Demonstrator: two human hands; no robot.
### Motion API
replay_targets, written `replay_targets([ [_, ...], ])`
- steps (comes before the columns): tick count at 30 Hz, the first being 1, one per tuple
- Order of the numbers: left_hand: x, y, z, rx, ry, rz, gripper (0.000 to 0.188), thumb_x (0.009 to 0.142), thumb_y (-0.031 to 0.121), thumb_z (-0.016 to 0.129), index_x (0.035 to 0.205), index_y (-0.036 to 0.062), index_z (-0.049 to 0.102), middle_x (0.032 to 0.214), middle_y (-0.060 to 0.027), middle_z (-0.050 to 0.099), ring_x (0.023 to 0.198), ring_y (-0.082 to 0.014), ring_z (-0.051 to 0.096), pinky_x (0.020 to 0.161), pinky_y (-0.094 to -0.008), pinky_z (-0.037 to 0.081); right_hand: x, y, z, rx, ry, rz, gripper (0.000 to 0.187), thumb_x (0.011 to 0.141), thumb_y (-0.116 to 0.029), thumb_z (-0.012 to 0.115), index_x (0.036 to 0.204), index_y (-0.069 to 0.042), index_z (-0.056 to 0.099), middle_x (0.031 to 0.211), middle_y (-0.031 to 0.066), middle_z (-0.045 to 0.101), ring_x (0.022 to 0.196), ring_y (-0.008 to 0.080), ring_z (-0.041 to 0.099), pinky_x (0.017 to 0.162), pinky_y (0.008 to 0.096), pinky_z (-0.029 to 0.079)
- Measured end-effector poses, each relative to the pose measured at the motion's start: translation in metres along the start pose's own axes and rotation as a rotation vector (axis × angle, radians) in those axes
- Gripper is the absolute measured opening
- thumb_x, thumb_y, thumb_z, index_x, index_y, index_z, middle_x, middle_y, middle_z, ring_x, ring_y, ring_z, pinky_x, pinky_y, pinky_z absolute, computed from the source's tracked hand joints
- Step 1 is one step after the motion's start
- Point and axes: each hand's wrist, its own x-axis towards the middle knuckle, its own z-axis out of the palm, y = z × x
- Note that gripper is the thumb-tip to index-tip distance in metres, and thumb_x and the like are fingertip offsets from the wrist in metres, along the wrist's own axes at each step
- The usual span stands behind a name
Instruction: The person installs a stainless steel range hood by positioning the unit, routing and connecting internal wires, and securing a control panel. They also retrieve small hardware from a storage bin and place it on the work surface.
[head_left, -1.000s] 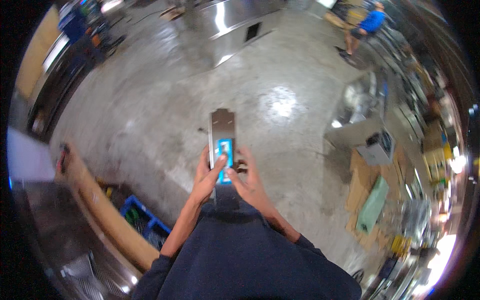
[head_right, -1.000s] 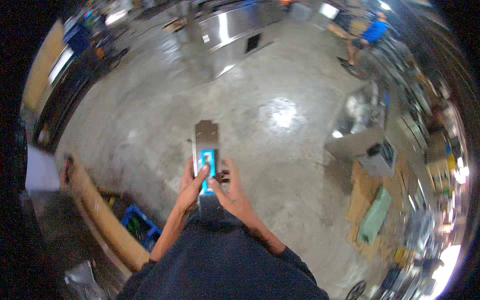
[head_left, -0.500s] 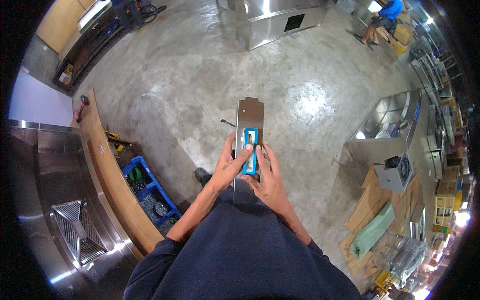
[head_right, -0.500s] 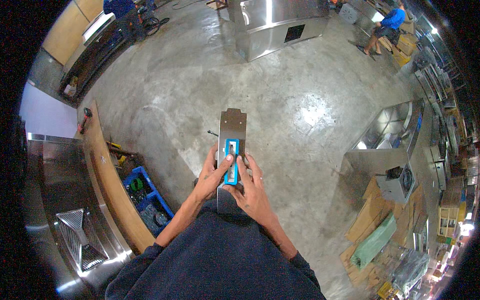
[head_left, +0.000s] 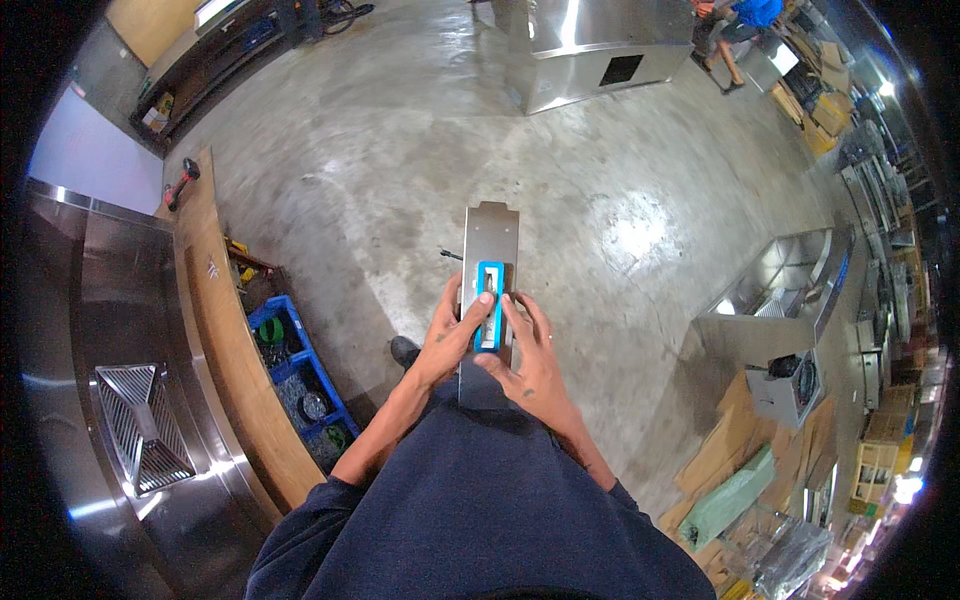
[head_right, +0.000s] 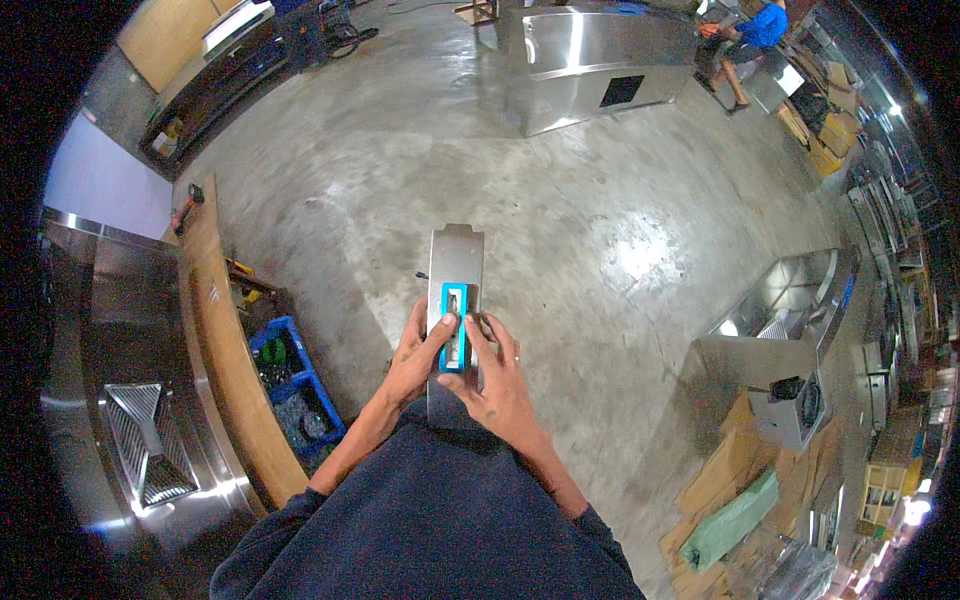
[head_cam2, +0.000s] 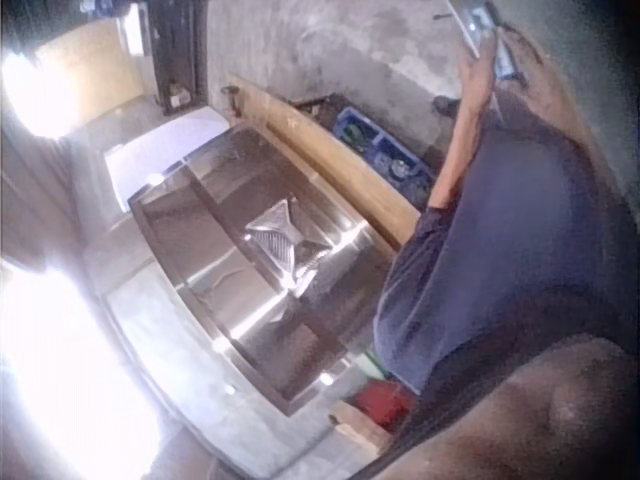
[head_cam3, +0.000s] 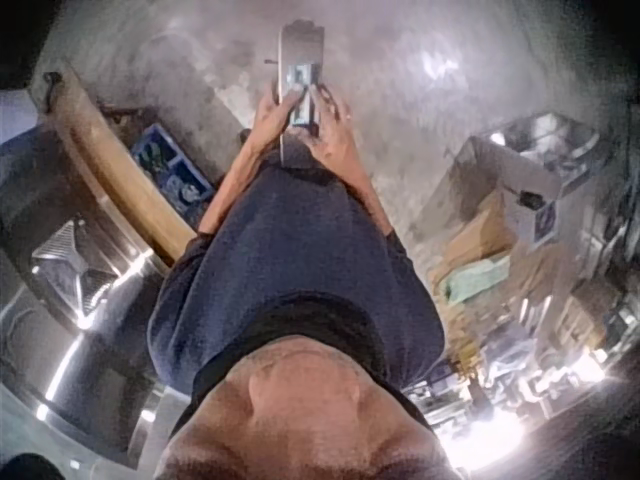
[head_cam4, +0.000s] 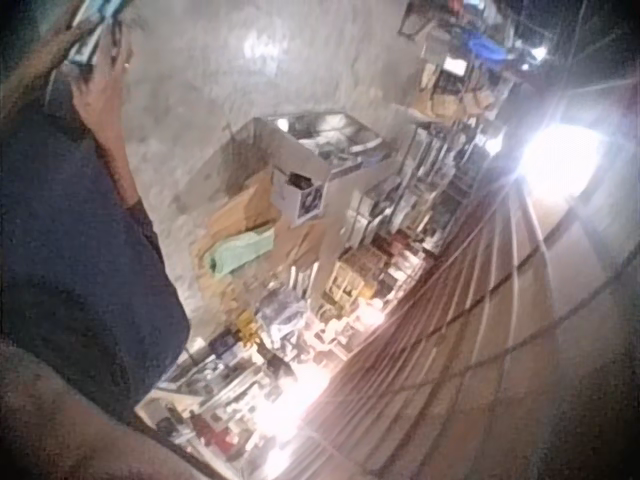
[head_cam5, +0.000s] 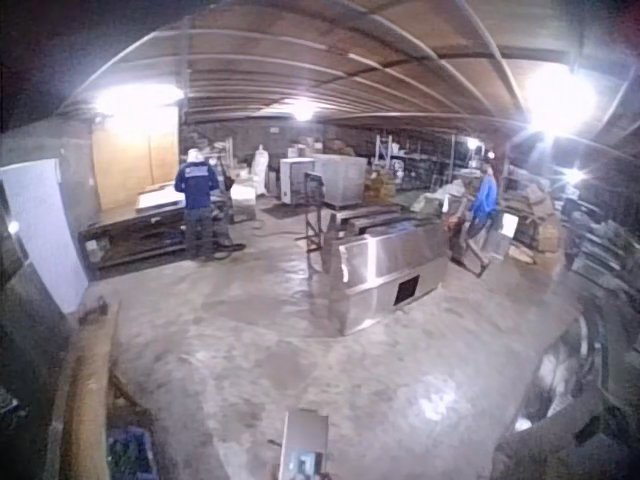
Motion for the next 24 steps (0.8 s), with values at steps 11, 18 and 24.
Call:
replay_targets([
  [11, 0.002, 0.024, -0.072, 0.016, -0.058, 0.142, 0.067, 0.104, 0.032, 0.068, 0.156, 0.0098, 0.033, 0.116, -0.0081, 0.067, 0.102, -0.0147, 0.063, 0.085, -0.0323, 0.052, 0.092, -0.026, 0.042, 0.506, -0.140, 0.323, 0.058, 0.103, -0.038, 0.069, 0.142, 0.001, 0.053, 0.128, 0.0143, 0.065, 0.117, 0.0222, 0.062, 0.103, 0.0372, 0.049],
  [18, -0.004, 0.047, -0.135, -0.005, 0.178, 0.094, 0.058, 0.103, 0.032, 0.069, 0.147, 0.0044, 0.044, 0.114, -0.0078, 0.066, 0.104, -0.0133, 0.060, 0.088, -0.0327, 0.050, 0.131, -0.059, 0.104, 0.558, -0.278, 0.335, 0.050, 0.103, -0.035, 0.069, 0.136, 0.000, 0.055, 0.122, 0.0083, 0.065, 0.113, 0.0165, 0.060, 0.101, 0.0336, 0.046],
  [24, -0.013, 0.084, -0.188, 0.110, 0.249, 0.201, 0.051, 0.103, 0.021, 0.070, 0.145, 0.0039, 0.046, 0.123, -0.0064, 0.066, 0.115, -0.0136, 0.059, 0.099, -0.0322, 0.048, 0.167, -0.082, 0.160, 0.562, -0.397, 0.244, 0.047, 0.103, -0.030, 0.070, 0.136, 0.000, 0.055, 0.120, 0.0071, 0.065, 0.110, 0.0156, 0.061, 0.097, 0.0306, 0.048],
])
